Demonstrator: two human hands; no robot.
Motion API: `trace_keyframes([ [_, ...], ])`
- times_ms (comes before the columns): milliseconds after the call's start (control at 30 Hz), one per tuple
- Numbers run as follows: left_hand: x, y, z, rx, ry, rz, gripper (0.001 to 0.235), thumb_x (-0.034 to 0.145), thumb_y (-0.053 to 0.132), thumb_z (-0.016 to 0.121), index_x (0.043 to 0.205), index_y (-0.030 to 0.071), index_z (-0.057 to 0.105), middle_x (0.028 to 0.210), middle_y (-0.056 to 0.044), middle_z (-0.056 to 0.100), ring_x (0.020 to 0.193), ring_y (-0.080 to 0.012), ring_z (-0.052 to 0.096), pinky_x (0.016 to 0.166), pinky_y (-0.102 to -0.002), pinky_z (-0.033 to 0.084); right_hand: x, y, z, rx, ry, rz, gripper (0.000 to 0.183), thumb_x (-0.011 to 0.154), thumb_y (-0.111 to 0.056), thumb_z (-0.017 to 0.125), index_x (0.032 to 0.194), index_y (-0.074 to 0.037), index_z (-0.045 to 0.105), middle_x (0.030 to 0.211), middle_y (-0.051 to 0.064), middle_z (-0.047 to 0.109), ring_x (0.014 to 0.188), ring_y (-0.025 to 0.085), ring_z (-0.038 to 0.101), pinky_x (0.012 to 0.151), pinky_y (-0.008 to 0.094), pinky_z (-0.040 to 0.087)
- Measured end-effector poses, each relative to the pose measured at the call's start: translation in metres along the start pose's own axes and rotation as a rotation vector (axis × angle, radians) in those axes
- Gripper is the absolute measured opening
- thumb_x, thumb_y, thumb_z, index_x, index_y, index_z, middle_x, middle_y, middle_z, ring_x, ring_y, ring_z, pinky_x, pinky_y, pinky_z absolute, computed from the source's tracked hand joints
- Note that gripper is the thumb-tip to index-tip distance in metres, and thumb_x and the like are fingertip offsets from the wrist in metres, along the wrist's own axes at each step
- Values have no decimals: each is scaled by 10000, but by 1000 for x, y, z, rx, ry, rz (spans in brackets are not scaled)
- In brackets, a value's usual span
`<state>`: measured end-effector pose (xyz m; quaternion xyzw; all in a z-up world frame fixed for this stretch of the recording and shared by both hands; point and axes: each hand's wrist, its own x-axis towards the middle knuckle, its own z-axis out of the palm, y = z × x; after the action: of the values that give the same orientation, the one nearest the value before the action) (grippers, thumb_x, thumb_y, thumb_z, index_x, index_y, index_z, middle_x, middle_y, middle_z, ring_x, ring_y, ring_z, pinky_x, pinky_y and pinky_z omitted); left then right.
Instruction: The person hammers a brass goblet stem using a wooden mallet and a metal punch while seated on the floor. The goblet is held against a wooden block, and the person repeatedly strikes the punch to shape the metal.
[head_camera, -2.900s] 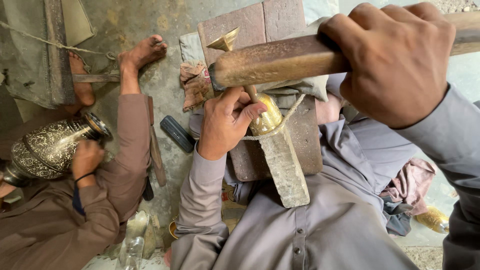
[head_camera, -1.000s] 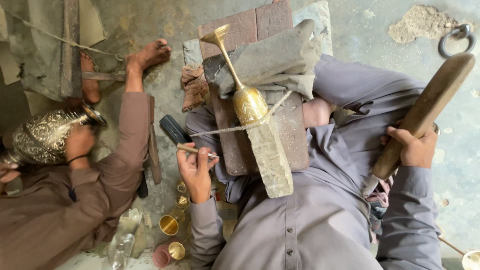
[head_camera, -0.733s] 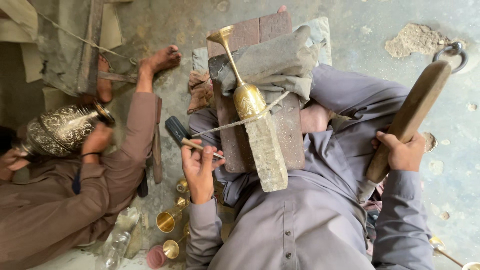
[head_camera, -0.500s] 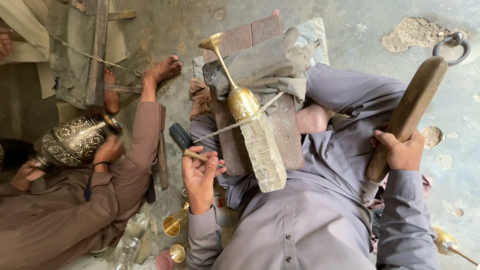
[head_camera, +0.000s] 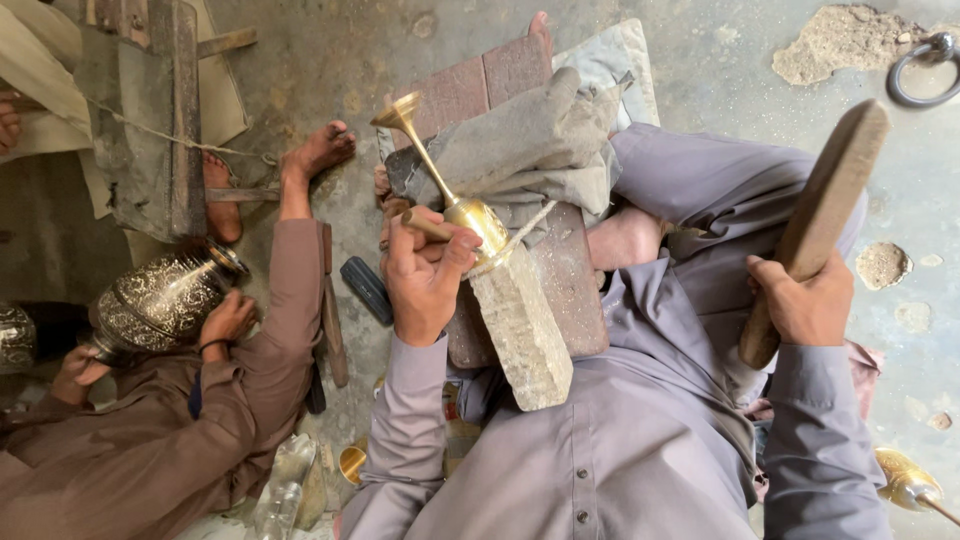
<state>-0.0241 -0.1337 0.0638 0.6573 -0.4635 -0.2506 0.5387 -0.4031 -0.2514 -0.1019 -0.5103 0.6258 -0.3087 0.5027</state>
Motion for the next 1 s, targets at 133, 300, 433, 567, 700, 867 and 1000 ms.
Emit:
trace_keyframes([
  [133,24,10,8,339,-61,107,292,1009,150,739,1171,-7,554,927,-98,758,779,-135,744,681,-251,574,3,-58,15,-217,-19,-38,568,822,-245,903,1160,95,597,939,168,685,824,246,672,728,381,544],
  [300,23,15,8,353,-85,81,285,1031,171,723,1197,-4,571,912,-83,752,768,-121,731,653,-250,565,-1,-148,39,-71,-182,-274,605,853,-244,808,1342,-4,545,1010,140,720,912,244,716,829,364,557],
  [433,23,11,9,316,-77,106,287,1046,187,707,1208,-2,563,928,-86,745,772,-117,718,646,-250,570,6,-215,55,-307,-292,-717,581,840,-146,798,1351,-29,550,1075,229,711,996,412,702,856,451,541],
  [567,23,6,6,323,-107,82,283,1045,200,691,1204,-1,572,901,-90,725,740,-118,709,587,-251,543,4,-260,79,-227,-362,-923,519,800,-103,743,1260,-5,525,1037,242,663,907,448,663,790,487,520],
  [700,25,0,7,346,-121,130,218,1061,198,701,1149,23,606,888,-93,722,742,-151,724,632,-286,559,10,-286,93,-752,-442,-969,202,937,-122,687,1048,-34,544,821,163,624,685,355,616,644,481,491],
  [867,25,5,8,273,-126,103,255,1063,184,680,1182,-10,563,987,-110,736,879,-198,784,711,-297,610,20,-300,96,-647,-456,-1059,270,824,-40,673,1072,-41,567,826,134,626,648,298,581,588,445,466],
  [1000,28,9,8,275,-127,78,245,1046,167,692,1182,-5,582,1014,-131,726,890,-214,787,719,-306,608,19,-301,93,-788,-331,-1166,281,756,-47,705,1008,-52,582,773,127,627,645,313,604,567,453,473],
])
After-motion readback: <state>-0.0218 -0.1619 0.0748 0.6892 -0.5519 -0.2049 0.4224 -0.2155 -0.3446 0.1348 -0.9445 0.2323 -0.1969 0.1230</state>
